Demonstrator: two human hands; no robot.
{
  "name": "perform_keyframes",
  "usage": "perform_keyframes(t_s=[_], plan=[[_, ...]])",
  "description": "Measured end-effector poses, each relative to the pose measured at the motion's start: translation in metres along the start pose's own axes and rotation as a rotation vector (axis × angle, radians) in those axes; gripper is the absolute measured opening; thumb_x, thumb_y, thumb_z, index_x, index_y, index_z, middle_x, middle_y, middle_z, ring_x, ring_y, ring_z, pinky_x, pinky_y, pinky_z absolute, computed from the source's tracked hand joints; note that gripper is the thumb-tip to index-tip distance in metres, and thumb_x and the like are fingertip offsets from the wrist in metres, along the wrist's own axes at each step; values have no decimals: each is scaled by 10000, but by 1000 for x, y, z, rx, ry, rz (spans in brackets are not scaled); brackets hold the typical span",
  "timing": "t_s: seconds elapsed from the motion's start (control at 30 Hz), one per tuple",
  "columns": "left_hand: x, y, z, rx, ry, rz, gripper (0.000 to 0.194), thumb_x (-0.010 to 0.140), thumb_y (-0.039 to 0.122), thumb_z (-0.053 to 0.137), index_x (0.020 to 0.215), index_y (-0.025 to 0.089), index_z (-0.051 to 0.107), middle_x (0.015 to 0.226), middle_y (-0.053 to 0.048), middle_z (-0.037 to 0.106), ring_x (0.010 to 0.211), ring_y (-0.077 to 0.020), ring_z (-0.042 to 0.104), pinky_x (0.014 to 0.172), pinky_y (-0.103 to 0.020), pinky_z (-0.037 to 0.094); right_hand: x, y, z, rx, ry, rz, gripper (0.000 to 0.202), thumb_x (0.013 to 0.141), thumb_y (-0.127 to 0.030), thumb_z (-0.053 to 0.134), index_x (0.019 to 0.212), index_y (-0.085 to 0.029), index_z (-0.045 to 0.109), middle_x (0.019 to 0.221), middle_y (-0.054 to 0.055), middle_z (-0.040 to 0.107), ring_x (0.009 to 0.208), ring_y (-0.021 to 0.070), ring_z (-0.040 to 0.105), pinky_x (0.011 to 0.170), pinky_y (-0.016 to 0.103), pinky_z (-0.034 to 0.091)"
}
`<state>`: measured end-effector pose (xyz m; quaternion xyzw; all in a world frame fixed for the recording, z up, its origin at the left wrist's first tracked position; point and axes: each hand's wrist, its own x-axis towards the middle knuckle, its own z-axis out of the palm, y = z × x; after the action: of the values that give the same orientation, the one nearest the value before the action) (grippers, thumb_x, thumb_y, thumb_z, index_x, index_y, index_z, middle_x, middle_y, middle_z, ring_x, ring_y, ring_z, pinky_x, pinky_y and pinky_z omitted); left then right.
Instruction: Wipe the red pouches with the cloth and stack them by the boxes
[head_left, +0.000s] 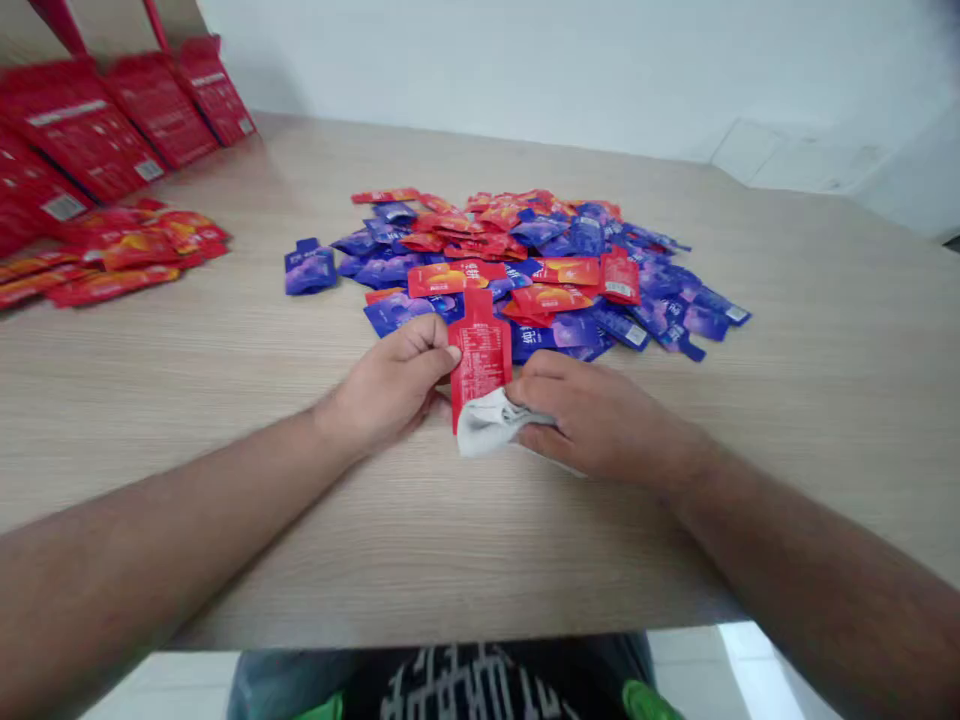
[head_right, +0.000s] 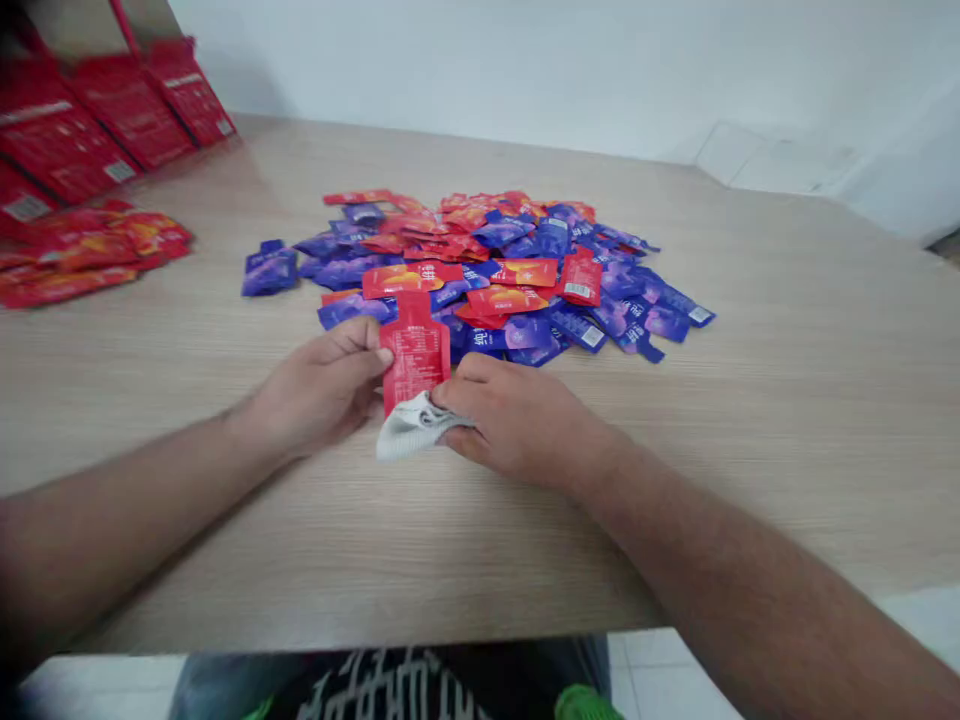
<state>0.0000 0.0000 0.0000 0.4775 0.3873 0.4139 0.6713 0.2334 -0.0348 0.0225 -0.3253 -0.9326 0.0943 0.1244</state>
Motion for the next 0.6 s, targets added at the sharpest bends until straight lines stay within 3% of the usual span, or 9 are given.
perform_keyframes(t_s=[0.07, 0.17, 0.33, 0.5, 0.6], plan=[[1, 1, -1, -15, -1, 7, 202, 844, 204, 673, 821, 209, 473, 634, 37, 612, 503, -120, 567, 480, -225, 484, 0, 9, -3, -36, 152, 113, 154, 1005, -334, 606, 1008, -182, 627, 995, 72, 615, 925, 231, 582, 796, 339, 447], [1, 2, -1, -50, 8, 7, 216, 829, 191, 691, 818, 205, 475, 651, 36, 613, 523, -116, 578, 509, -224, 495, 0, 15, -4, -52, 252, 182, 206, 1004, -379, 611, 964, -177, 613, 950, 73, 600, 891, 230, 567, 770, 339, 438], [1, 3, 1, -102, 23, 14, 225, 828, 160, 680, 797, 204, 461, 626, 45, 586, 492, -102, 547, 484, -201, 460, 0, 12, -2, 44, 63, 22, 127, 1001, -316, 606, 993, -191, 623, 977, 58, 605, 879, 207, 572, 773, 320, 443], [1, 4, 3, -84, 45, 9, 212, 833, 158, 670, 812, 205, 464, 622, 48, 591, 485, -101, 544, 476, -201, 474, 0, 12, -3, -9, 205, 135, 196, 988, -368, 630, 982, -172, 627, 964, 74, 603, 897, 229, 570, 772, 339, 442], [0, 3, 4, -79, 38, 12, 207, 843, 159, 652, 815, 207, 453, 609, 55, 583, 479, -102, 541, 467, -202, 475, 0, 5, -4, 34, 43, 15, 102, 958, -286, 658, 993, -191, 651, 1000, 58, 618, 893, 209, 586, 777, 323, 450]])
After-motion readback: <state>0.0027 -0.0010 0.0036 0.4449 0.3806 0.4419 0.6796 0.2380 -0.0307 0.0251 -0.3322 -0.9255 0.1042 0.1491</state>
